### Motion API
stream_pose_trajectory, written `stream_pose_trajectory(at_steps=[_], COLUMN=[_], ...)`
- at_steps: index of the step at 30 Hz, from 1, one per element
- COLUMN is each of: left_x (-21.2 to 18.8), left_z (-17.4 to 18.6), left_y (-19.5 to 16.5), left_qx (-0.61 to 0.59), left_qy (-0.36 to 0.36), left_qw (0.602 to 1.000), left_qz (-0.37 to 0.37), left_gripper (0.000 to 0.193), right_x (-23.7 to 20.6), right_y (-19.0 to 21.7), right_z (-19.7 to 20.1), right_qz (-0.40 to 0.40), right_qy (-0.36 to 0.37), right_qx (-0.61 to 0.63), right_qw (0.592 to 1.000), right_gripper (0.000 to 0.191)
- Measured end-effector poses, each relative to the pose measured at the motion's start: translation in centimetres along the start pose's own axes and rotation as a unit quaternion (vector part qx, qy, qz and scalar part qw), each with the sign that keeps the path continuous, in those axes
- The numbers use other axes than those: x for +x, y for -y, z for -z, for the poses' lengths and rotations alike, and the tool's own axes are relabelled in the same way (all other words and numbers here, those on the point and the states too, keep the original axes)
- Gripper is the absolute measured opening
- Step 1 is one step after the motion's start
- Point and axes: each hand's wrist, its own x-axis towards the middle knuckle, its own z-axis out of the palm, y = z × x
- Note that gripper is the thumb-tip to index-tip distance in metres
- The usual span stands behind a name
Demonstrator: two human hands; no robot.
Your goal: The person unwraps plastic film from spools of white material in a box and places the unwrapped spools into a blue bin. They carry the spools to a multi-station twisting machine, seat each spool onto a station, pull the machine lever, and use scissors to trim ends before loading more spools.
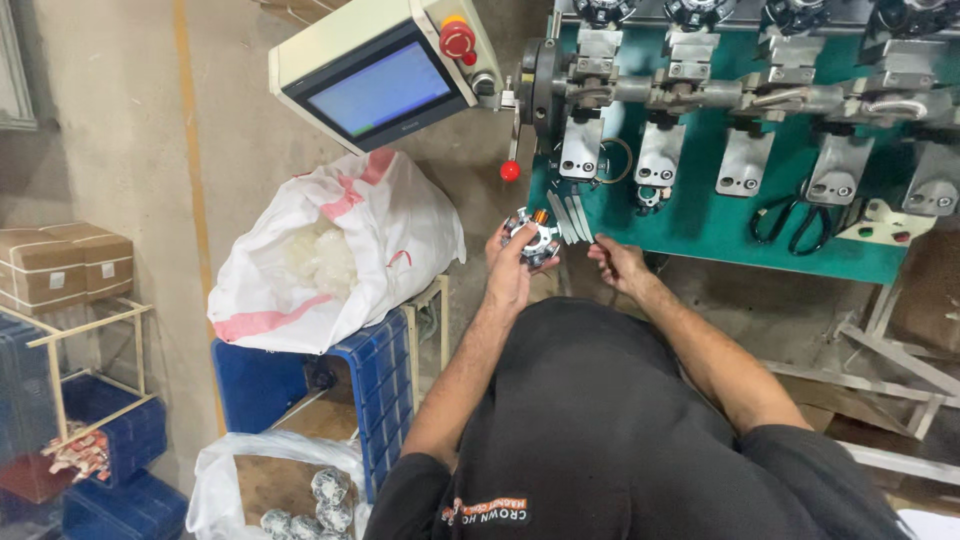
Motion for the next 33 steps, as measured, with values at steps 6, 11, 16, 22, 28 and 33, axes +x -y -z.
stream_pose_trajectory(at_steps=[6, 11, 16, 22, 28, 33], left_x=[-1.1, -4.0, -5.6, -6.3, -6.9, -7.2], left_z=[3.3, 1.4, -2.4, -6.1, -8.1, -9.8], left_y=[1.5, 1.3, -1.0, -1.2, -0.3, 0.4], left_qx=[0.036, 0.442, 0.532, 0.460, 0.457, 0.559], left_qy=[-0.004, 0.075, 0.142, 0.091, 0.075, 0.201], left_qw=[0.998, 0.845, 0.662, 0.710, 0.733, 0.620], left_qz=[0.045, -0.292, -0.510, -0.526, -0.498, -0.513], left_gripper=[0.027, 0.047, 0.059, 0.051, 0.050, 0.064], right_x=[-0.4, -5.6, -11.3, -12.1, -14.9, -14.3], right_y=[1.2, 3.4, 3.9, 4.6, 6.2, 9.4], right_z=[-3.8, -3.9, -0.7, 4.3, 7.4, 6.2], right_qz=[0.071, 0.277, 0.368, 0.391, 0.404, 0.435], right_qy=[-0.097, 0.059, 0.083, 0.143, 0.167, 0.137], right_qx=[0.024, -0.016, -0.276, -0.260, -0.171, -0.187], right_qw=[0.992, 0.959, 0.884, 0.871, 0.883, 0.870], right_gripper=[0.014, 0.014, 0.022, 0.023, 0.022, 0.023])
